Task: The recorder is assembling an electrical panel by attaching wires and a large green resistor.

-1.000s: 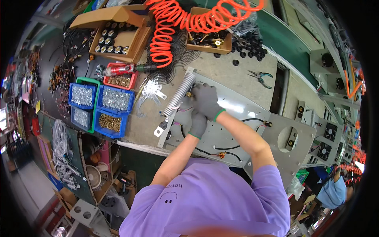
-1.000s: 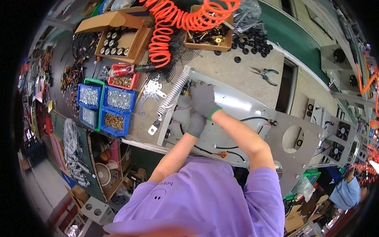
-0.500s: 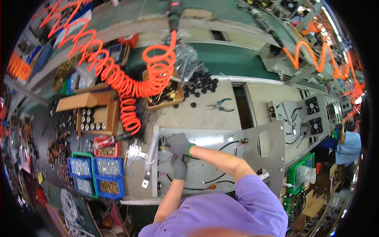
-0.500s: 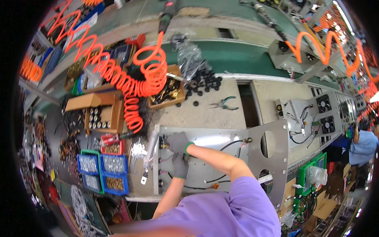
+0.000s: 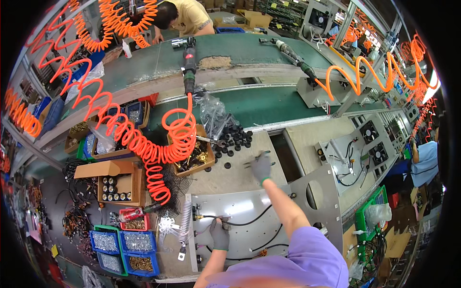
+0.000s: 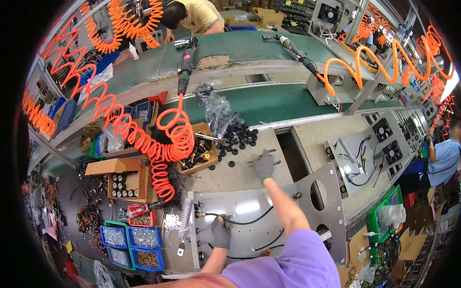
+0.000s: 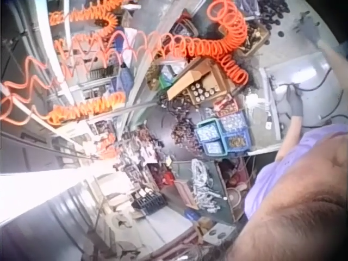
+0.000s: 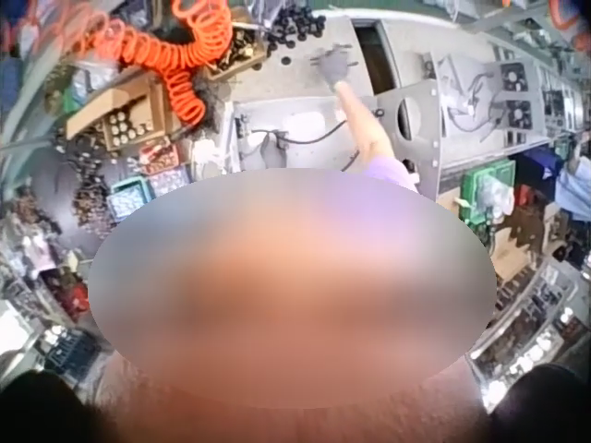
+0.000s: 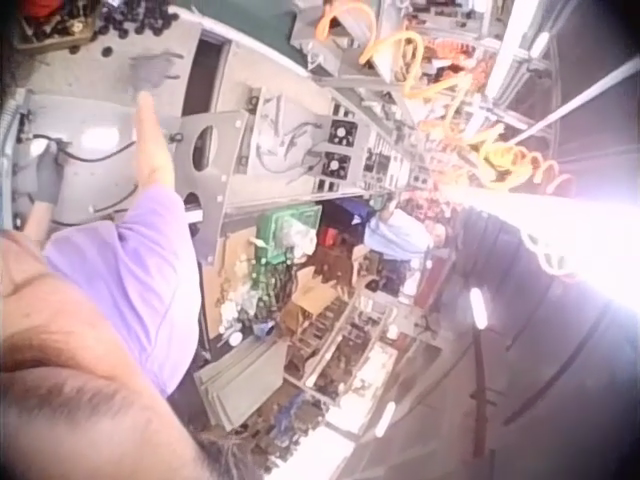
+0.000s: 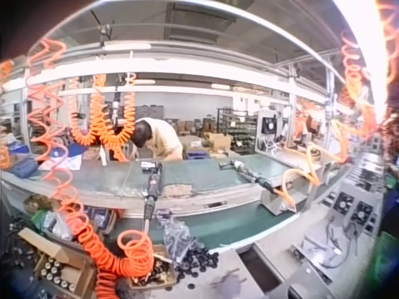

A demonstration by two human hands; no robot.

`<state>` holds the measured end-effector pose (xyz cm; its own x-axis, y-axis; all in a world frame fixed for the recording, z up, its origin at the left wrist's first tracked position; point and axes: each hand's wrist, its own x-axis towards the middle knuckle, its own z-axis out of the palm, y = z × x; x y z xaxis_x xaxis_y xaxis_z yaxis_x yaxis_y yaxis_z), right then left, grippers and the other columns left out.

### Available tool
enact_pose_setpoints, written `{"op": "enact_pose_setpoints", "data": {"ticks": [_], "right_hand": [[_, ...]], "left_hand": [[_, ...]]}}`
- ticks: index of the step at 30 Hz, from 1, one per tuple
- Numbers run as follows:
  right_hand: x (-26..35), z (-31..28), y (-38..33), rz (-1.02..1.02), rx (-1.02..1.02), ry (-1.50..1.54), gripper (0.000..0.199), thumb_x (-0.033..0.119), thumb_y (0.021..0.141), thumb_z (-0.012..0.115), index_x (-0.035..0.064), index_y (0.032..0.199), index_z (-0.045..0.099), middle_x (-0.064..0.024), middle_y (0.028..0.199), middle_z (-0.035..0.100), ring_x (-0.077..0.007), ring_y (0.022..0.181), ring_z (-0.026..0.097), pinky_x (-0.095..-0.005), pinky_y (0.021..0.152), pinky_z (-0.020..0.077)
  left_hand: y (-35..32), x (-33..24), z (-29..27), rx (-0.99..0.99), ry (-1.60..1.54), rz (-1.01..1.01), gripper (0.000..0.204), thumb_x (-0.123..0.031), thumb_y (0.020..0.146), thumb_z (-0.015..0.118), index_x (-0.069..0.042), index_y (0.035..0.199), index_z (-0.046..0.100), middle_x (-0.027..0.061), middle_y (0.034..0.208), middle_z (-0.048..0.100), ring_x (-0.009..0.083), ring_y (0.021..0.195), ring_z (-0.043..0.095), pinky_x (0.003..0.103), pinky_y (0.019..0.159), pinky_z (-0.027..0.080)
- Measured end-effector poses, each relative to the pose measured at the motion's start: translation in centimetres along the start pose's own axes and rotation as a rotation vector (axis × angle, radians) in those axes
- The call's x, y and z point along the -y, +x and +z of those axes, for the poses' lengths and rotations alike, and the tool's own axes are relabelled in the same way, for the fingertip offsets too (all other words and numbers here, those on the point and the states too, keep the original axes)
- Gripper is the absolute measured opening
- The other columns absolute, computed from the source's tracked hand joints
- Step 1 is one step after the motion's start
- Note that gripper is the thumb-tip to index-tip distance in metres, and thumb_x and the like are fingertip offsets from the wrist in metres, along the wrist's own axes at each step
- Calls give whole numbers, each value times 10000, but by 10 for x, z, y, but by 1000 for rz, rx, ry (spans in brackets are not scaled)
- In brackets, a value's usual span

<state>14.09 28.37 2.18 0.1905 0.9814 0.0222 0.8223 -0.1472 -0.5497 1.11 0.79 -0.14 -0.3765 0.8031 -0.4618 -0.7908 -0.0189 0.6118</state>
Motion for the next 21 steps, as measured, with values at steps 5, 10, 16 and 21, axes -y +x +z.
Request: {"op": "enact_pose_setpoints", "data": {"ticks": [5,10,16,21], "right_hand": [[-7,-1,36,243,182,-359,553,414,808,541,71,1233,453,-118,1172,508,-293,1110,477,-499,905,380],[0,20,12,-184,360,-560,481,292,822,538,78,1241,440,-109,1241,470,-289,1222,389,-486,1019,264],[34,-11,-22,-337,263,-463,934,464,669,725,80,1378,254,-124,1358,343,-300,1270,308,-526,986,308],[30,-9,1,-271,454,-489,1028,534,589,761,91,1375,269,-155,1359,349,-340,1208,378,-481,931,391]], "left_hand": [[0,-4,3,-49,59,17,170,-146,938,464,-6,1017,519,92,789,593,120,534,477,276,521,437],[-3,-14,2,-285,153,136,158,-131,919,489,-20,1025,527,72,793,572,129,553,517,300,556,477],[3,-26,-4,-205,-5,68,229,-151,932,471,-35,1128,498,82,952,609,119,587,566,282,565,511],[1,-24,-3,-109,-127,24,327,-204,957,443,-47,1244,443,103,1056,600,123,652,568,310,648,513]]}}
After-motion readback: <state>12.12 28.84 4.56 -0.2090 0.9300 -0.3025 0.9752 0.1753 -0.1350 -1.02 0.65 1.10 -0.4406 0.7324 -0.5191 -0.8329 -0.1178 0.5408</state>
